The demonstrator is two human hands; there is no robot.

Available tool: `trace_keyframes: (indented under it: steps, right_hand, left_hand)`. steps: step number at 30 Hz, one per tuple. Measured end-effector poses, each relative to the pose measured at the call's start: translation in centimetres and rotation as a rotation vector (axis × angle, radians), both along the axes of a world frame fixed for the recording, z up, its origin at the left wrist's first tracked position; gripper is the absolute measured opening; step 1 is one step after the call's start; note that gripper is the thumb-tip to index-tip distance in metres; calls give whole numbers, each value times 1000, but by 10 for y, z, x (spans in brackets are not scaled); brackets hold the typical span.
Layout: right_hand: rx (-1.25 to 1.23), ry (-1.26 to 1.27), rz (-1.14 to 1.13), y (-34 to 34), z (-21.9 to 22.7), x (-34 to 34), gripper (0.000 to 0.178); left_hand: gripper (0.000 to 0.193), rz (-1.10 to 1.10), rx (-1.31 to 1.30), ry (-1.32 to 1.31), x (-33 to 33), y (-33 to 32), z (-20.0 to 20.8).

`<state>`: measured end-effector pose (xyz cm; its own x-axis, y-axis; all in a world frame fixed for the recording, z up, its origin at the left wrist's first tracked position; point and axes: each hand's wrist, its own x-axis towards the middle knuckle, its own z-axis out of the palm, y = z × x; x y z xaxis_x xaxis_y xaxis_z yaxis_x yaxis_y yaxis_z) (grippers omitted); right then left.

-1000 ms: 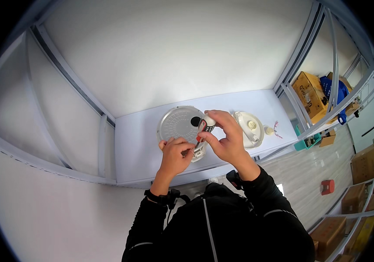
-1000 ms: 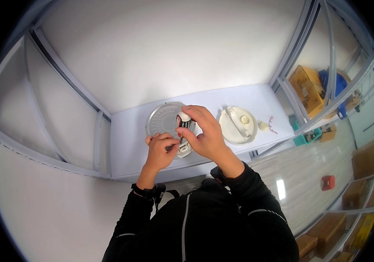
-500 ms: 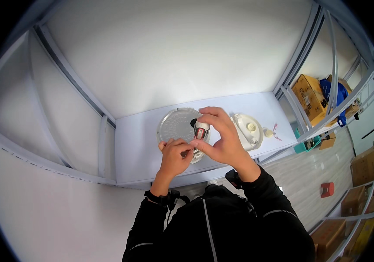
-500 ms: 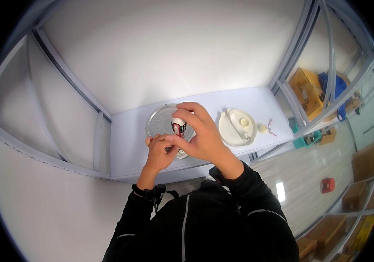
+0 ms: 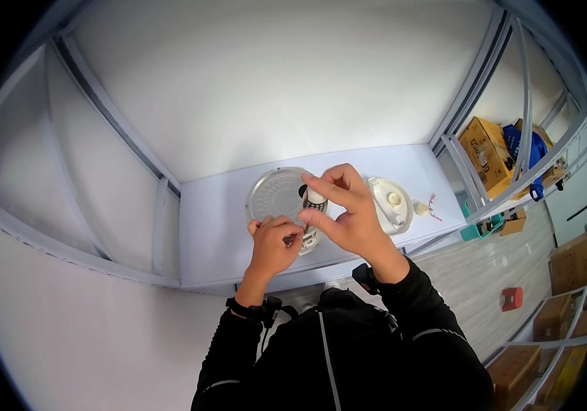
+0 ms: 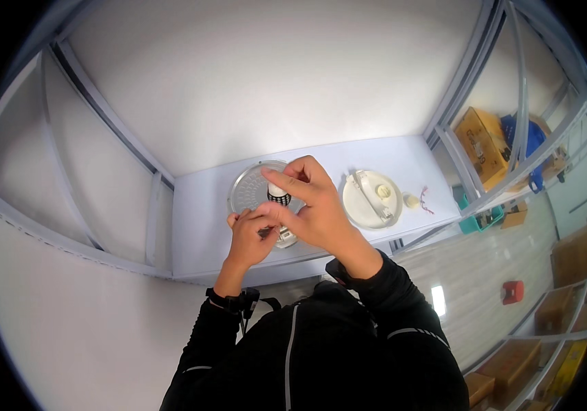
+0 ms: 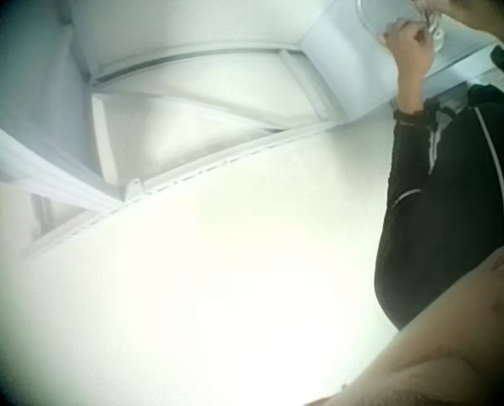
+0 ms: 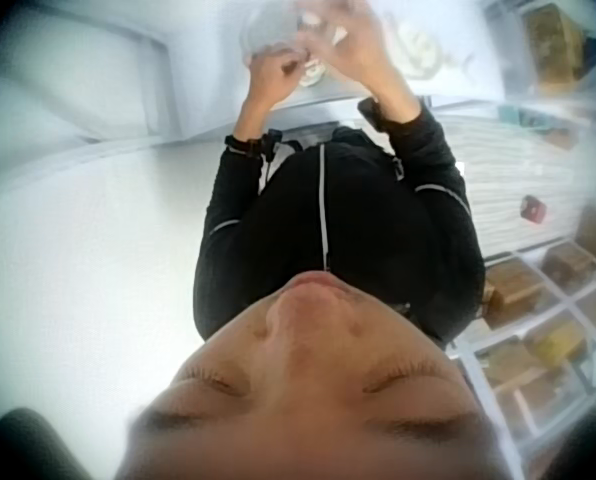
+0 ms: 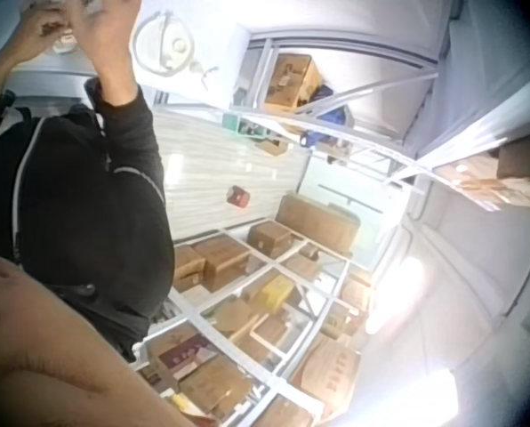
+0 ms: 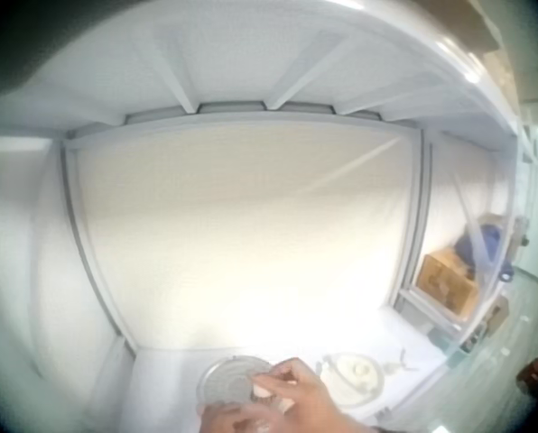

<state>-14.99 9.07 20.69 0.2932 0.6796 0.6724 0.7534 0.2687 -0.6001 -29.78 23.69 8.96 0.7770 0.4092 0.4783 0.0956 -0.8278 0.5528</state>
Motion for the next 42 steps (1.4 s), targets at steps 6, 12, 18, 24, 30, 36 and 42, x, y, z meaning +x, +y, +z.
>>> trace_keyframes:
  steps: [6,12,18,24,30,36,42]
  right_hand:
    - [106,155,103,4,6,-6,38]
    - [53,-24,-11,-3,5,-1,43]
    - [174,53,25,1,5,-1,37]
    - [119,-79,11,-1,1,-1,46]
    - [148,70,62,-3,1,1,42]
    - [169,-129,-9,-5,9,0,40]
    - [150,99,-56,-3,3,-4,42]
  left_hand:
    - [2,3,-11,59,-1,0,4]
    - [5,42,135,64,-5,-10,17]
    - [13,-42,87,54,-10,-7,22]
    - [25,-119,-74,-3,-4,-9,13]
    - [31,-149,-169,88,-6,-3,16]
    - [43,-239,-60,74,-6,-3,19]
    - [45,-241,-109,71,-8,-3,21]
